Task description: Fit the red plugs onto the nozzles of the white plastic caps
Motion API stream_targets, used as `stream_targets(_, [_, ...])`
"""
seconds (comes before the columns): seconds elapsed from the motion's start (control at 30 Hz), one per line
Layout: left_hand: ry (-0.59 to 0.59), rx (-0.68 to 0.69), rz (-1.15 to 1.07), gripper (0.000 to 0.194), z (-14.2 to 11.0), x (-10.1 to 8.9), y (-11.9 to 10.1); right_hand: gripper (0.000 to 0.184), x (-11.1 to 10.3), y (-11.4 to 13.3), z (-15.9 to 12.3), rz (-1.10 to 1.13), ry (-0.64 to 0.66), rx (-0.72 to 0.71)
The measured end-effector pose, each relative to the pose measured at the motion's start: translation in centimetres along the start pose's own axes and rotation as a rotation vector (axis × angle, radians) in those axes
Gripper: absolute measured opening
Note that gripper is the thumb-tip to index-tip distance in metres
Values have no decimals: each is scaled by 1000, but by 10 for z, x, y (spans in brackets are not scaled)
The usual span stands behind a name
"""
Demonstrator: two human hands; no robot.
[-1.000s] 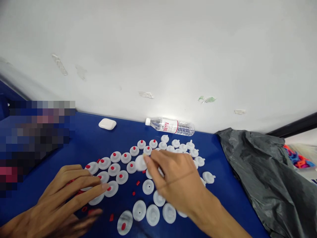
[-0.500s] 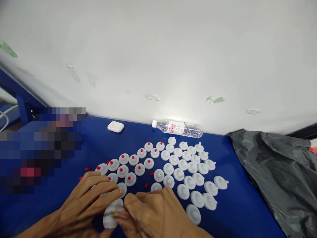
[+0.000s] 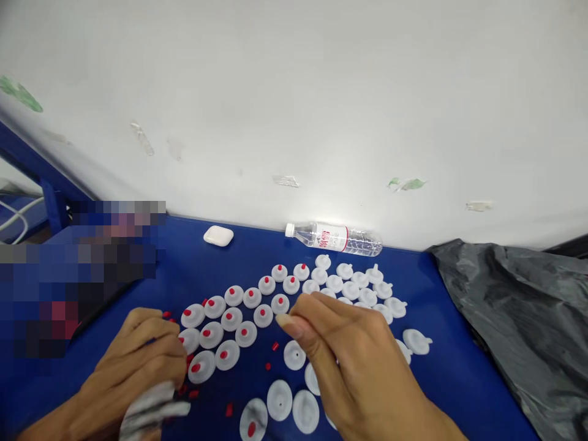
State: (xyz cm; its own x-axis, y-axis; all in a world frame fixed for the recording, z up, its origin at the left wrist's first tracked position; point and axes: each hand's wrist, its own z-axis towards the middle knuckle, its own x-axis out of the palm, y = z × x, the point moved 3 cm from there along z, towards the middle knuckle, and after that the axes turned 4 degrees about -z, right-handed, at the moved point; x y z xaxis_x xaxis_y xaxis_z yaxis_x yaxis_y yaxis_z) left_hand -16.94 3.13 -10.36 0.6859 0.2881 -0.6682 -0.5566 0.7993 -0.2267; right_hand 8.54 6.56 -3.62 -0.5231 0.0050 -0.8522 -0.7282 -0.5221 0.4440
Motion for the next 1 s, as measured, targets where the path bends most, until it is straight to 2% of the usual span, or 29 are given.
stream_targets(0.07, [-62, -11, -32, 31, 4, 1, 3, 34, 2, -5, 3, -104, 11, -62])
stream_targets(0.13, [-106, 7, -35, 25, 7, 4, 2, 23, 16, -10, 3, -250, 81, -129])
stream_targets(0.23, [-66, 17, -10, 15, 11, 10, 0, 3, 33, -16, 1, -351, 187, -144])
stream_targets(0.33, [-3, 26, 20, 18, 15, 10, 1, 16, 27, -15, 0, -302, 179, -99])
stream_targets(0.43, [46, 62, 34, 20, 15, 9, 1, 12, 20, -4, -2, -132, 163, -108])
stream_targets(0.5, [82, 89, 47, 22, 13, 11, 0, 16, 24, 5, -7, -95, 159, -186])
stream_targets(0.6, [102, 115, 61, 26, 10, 15, -2, 15, 35, 16, -14, -172, 132, -349])
stream_targets(0.67, [82, 82, 33, 35, 9, 16, -2, 19, 34, 17, -14, -207, 121, -385])
stream_targets(0.73, [43, 32, -27, 45, 9, 14, -1, 25, 23, 11, -10, -253, 67, -353])
stream_targets(0.8, [12, -12, -75, 39, 10, 11, 0, 32, 9, -1, -2, -343, -25, -291])
stream_targets(0.87, [8, -37, -98, 32, 11, 10, 2, 39, 1, -16, 5, -457, -60, -222])
stream_targets(0.93, [-3, -43, -110, 30, 12, 9, 3, 43, 1, -33, 12, -520, -10, -155])
stream_targets(1.0, [-5, -32, -112, 30, 12, 9, 3, 42, 8, -46, 16, -508, 94, -106])
